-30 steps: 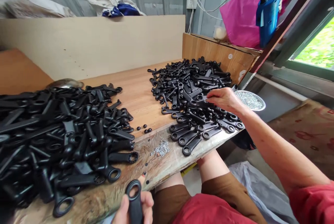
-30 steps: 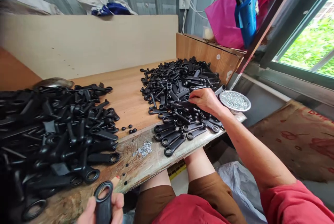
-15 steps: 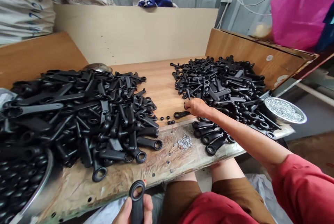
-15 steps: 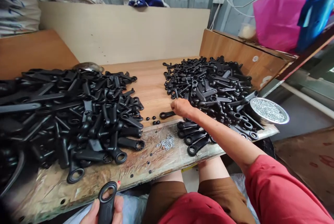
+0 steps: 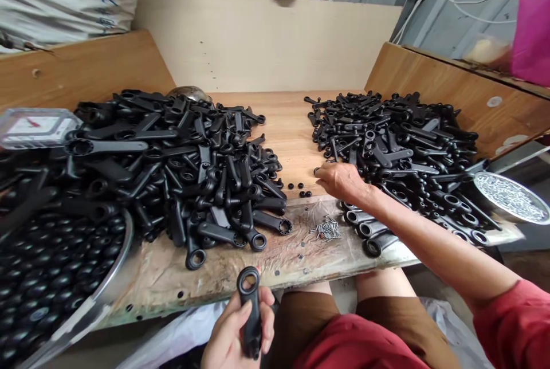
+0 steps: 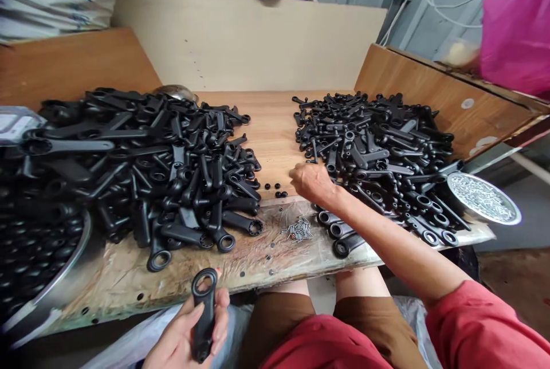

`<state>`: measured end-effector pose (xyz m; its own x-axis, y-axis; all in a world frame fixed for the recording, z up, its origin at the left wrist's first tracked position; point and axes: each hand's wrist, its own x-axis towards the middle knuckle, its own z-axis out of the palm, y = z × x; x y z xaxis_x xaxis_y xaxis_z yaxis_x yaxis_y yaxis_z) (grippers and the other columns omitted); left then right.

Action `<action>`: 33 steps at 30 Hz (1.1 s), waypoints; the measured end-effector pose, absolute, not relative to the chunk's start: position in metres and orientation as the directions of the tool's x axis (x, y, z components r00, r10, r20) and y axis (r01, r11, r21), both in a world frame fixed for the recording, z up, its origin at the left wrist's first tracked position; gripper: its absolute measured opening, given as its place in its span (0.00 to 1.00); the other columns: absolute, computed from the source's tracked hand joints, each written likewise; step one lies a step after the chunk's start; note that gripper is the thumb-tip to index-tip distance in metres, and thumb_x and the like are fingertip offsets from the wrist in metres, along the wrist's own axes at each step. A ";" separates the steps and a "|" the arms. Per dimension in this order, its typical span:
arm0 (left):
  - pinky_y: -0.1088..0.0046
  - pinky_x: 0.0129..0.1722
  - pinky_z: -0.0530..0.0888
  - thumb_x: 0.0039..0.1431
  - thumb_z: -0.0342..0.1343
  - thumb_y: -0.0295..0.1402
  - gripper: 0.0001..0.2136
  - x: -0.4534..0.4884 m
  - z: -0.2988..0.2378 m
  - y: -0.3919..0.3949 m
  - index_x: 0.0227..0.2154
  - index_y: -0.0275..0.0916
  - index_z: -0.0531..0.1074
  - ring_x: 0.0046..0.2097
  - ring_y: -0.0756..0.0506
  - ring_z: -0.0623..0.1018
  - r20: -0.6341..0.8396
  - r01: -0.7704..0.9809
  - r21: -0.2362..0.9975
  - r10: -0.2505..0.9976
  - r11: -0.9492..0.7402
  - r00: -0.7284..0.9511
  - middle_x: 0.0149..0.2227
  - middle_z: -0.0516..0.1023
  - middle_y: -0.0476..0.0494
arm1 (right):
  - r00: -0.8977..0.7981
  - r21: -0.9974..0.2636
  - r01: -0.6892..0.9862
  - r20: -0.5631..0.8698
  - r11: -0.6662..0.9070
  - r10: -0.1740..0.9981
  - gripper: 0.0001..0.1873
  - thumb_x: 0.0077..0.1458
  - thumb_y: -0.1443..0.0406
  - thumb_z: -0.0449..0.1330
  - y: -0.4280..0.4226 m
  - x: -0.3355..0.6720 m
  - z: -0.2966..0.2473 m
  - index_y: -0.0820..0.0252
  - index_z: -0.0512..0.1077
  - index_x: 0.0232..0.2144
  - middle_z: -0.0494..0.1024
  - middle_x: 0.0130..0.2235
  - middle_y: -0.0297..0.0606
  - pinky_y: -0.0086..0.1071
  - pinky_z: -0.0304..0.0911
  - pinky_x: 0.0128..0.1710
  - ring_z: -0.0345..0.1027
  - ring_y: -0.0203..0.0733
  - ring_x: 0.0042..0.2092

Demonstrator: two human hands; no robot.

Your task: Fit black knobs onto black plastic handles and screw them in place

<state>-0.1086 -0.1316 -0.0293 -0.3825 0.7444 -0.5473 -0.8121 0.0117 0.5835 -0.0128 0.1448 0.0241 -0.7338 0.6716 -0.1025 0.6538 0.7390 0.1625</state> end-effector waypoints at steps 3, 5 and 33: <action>0.79 0.19 0.60 0.46 0.61 0.35 0.09 -0.103 -0.029 -0.124 0.31 0.37 0.72 0.20 0.54 0.65 -0.493 -0.807 0.590 0.778 -0.030 -0.390 0.28 0.74 0.46 | -0.770 0.088 0.610 -0.169 0.787 0.616 0.11 0.53 0.65 0.54 0.129 -0.026 0.015 0.58 0.74 0.36 0.77 0.36 0.43 0.29 0.58 0.30 0.69 0.44 0.38; 0.79 0.18 0.59 0.48 0.59 0.37 0.09 -0.098 -0.028 -0.118 0.29 0.36 0.72 0.20 0.54 0.65 -0.468 -0.820 0.570 0.802 -0.048 -0.372 0.27 0.73 0.45 | -0.780 0.036 0.602 -0.189 0.798 0.597 0.11 0.51 0.66 0.55 0.126 -0.031 0.007 0.59 0.74 0.36 0.77 0.34 0.44 0.29 0.58 0.30 0.70 0.44 0.36; 0.86 0.15 0.56 0.40 0.67 0.38 0.18 -0.027 0.043 -0.032 0.38 0.47 0.75 0.15 0.58 0.62 -0.110 -0.543 0.833 0.928 -0.110 -0.356 0.20 0.70 0.51 | -0.776 -0.634 -0.423 -0.117 -0.648 0.620 0.13 0.35 0.66 0.70 0.011 0.107 0.007 0.68 0.76 0.26 0.73 0.20 0.35 0.20 0.61 0.16 0.65 0.30 0.18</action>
